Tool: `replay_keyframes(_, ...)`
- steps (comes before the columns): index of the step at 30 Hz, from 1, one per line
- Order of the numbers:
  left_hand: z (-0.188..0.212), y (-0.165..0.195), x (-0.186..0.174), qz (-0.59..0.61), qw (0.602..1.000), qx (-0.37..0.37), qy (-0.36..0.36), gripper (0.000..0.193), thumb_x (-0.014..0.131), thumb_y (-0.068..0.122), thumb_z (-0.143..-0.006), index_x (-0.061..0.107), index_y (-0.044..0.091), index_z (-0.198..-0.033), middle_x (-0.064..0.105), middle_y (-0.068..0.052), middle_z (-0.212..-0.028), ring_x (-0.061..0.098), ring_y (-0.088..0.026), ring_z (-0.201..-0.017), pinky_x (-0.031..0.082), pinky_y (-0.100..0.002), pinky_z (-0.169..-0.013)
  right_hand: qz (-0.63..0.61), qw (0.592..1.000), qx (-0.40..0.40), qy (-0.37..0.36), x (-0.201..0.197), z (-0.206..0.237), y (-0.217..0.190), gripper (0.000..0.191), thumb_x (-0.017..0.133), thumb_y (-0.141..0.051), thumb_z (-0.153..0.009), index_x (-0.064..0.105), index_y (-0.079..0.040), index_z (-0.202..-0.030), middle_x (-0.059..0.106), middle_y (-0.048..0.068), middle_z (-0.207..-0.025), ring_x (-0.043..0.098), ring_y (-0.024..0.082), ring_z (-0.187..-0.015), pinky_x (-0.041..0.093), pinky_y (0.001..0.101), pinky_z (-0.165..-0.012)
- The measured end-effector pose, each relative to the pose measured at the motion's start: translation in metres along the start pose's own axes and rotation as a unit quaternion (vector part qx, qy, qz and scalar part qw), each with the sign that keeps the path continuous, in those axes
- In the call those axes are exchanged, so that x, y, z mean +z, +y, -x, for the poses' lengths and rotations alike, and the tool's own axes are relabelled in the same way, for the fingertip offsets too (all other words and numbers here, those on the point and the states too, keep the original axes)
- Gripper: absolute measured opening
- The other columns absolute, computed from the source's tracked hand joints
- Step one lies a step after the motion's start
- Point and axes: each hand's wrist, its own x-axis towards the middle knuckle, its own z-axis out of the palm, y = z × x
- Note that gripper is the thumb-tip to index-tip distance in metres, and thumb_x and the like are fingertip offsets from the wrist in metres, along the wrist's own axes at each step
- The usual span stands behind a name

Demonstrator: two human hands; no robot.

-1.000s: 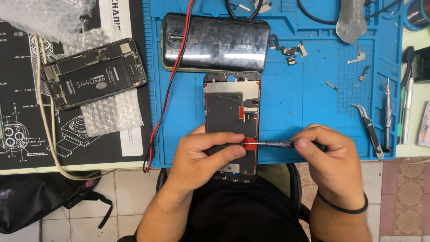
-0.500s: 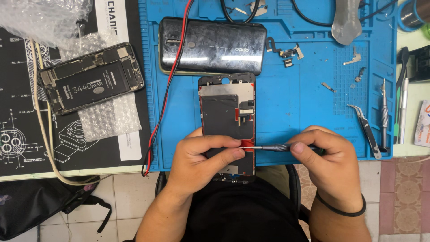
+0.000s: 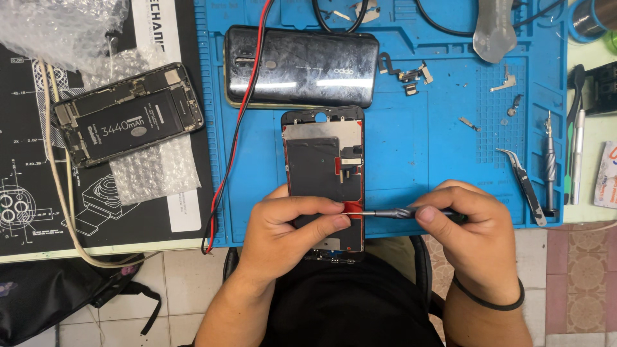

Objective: The person removes a metal shielding plate from a disassembled smartphone, then places it over the battery compartment of another phone. They use a precision screwdriver to tighten screws along the phone's edge and on the internal frame. The person handles the phone and screwdriver throughout.

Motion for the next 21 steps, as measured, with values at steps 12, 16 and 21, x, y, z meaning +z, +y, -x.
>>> replay_keyframes(12,-0.0005,0.0002,-0.0006,0.001,1.000,-0.002,-0.012,0.015,0.083,0.002,-0.084,0.079,0.002,-0.099,0.076,-0.010,-0.104,0.076,-0.018,-0.096,0.063,-0.028,-0.085,-0.010,1.000,-0.002,-0.005,0.0007,-0.0004,0.0005,0.008,0.076,-0.005,-0.087,0.075,0.001,-0.093,0.069,0.006,-0.086,0.062,0.013,-0.079,0.048,0.0244,-0.069)
replay_keyframes(16,-0.0003,0.0009,-0.0010,-0.010,1.000,-0.002,-0.016,0.016,0.083,0.002,-0.084,0.080,0.002,-0.100,0.076,-0.010,-0.105,0.075,-0.018,-0.098,0.062,-0.028,-0.086,-0.014,1.000,-0.009,-0.008,0.0006,-0.0006,0.0005,0.014,0.079,-0.007,-0.084,0.076,0.000,-0.096,0.067,0.005,-0.088,0.060,0.012,-0.079,0.046,0.0239,-0.069)
replay_keyframes(21,0.0001,0.0006,-0.0014,-0.006,1.000,0.003,-0.018,0.019,0.084,0.002,-0.085,0.080,0.003,-0.104,0.076,-0.010,-0.108,0.075,-0.019,-0.101,0.062,-0.029,-0.087,-0.002,1.000,-0.009,-0.004,0.0000,0.0004,0.0023,0.017,0.080,-0.009,-0.083,0.076,-0.001,-0.098,0.066,0.004,-0.088,0.059,0.011,-0.080,0.044,0.0233,-0.069)
